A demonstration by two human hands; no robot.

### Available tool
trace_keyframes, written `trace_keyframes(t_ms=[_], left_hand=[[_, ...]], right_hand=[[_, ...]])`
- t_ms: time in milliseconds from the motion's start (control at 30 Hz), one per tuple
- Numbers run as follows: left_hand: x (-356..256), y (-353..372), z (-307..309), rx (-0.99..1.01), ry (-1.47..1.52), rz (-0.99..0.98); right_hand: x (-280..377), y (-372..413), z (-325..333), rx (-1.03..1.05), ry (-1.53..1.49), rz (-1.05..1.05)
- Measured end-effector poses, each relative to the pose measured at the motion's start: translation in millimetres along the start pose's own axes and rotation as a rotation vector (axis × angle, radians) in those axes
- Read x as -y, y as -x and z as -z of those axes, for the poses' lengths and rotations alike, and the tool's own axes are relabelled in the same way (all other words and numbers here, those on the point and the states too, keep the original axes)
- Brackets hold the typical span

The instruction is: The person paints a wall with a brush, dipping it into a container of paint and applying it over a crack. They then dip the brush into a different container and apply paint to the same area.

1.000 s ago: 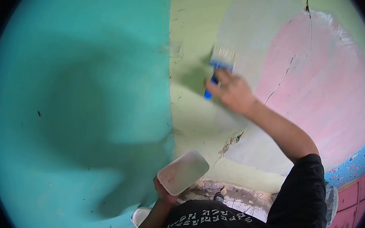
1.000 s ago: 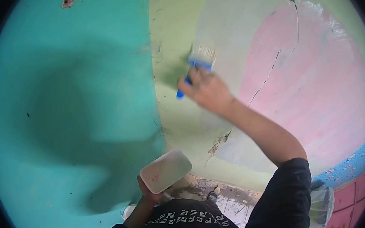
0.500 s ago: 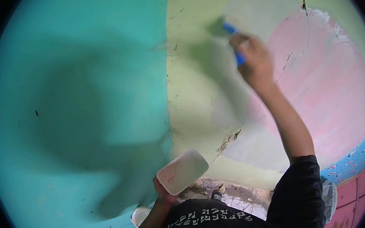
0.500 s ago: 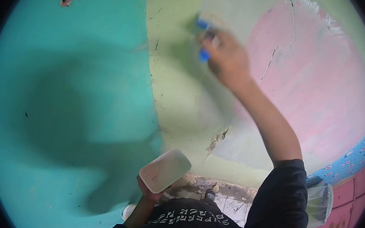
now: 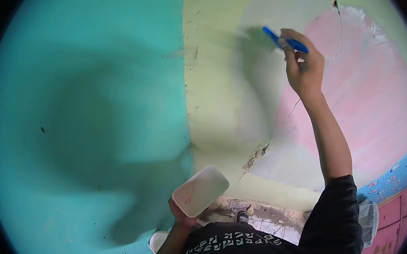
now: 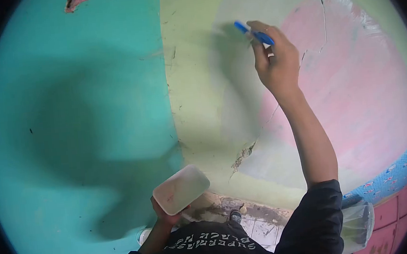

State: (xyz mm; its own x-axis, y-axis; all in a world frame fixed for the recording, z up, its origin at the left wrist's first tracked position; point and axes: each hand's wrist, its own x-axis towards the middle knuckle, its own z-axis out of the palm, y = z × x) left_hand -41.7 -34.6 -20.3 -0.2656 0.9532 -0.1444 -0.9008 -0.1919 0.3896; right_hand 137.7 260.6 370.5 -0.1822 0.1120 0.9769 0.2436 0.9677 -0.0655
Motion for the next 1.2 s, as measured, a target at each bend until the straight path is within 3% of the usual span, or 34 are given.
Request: trace_keyframes(t_ms=[33, 100, 167, 267, 367, 400, 433, 467, 633, 700, 800, 900, 967, 1100, 1167, 1200], left_hand=[[1.6, -0.5, 4.6, 0.009, 0.016, 0.007], [4.1, -3.7, 16.9, 0.025, 0.046, 0.018], [4.7, -0.5, 18.0, -0.028, 0.076, 0.017], [2.3, 3.5, 16.3, 0.001, 0.102, 0.010], [1.9, 1.5, 14.5, 0.037, 0.106, 0.002], [3.3, 3.4, 15.1, 0.036, 0.106, 0.001], [4.0, 4.8, 15.9, 0.018, 0.095, 0.011], [4.1, 3.2, 15.9, 0.005, 0.082, 0.021], [7.3, -3.2, 11.7, 0.021, 0.069, 0.047], [9.1, -5.9, 16.7, 0.059, 0.044, 0.044], [11.6, -5.9, 22.4, 0.074, 0.127, 0.089], [15.4, -3.1, 25.1, 0.060, 0.174, 0.095], [17.0, -2.4, 28.6, 0.057, 0.160, 0.100], [13.0, -3.9, 29.8, 0.089, 0.197, 0.116], [13.7, -0.2, 19.8, 0.084, -0.087, -0.003], [13.2, -1.8, 18.9, 0.088, -0.083, -0.003]], right_hand=[[2.5, 1.3, 2.0, -0.056, 0.104, 0.074], [-11.7, 31.7, -7.1, 0.009, 0.388, 0.445], [-6.1, 88.2, -22.7, 0.341, 0.401, 0.443], [-1.4, 169.0, -43.0, 0.556, 0.324, 0.477], [-5.0, 180.6, -45.5, 0.751, 0.176, 0.222], [-13.8, 169.1, -45.4, 0.605, 0.052, 0.146], [-9.8, 141.7, -38.2, 0.566, -0.055, -0.077], [-13.6, 113.3, -28.3, 0.506, -0.035, -0.128], [-10.0, -11.7, 14.7, -0.129, -0.012, 0.078], [-5.1, -23.1, 20.6, -0.253, 0.217, 0.296], [-26.0, 20.1, 6.9, -0.037, 0.524, 0.419], [-14.3, 105.2, -8.9, 0.434, 0.446, 0.487], [-4.3, 151.5, -19.7, 0.630, 0.306, 0.465], [-20.3, 134.4, -8.2, 0.673, 0.036, 0.197], [-33.3, 72.7, 17.2, 0.613, -0.005, 0.004], [-51.1, 43.9, 26.5, 0.381, -0.080, 0.082]])
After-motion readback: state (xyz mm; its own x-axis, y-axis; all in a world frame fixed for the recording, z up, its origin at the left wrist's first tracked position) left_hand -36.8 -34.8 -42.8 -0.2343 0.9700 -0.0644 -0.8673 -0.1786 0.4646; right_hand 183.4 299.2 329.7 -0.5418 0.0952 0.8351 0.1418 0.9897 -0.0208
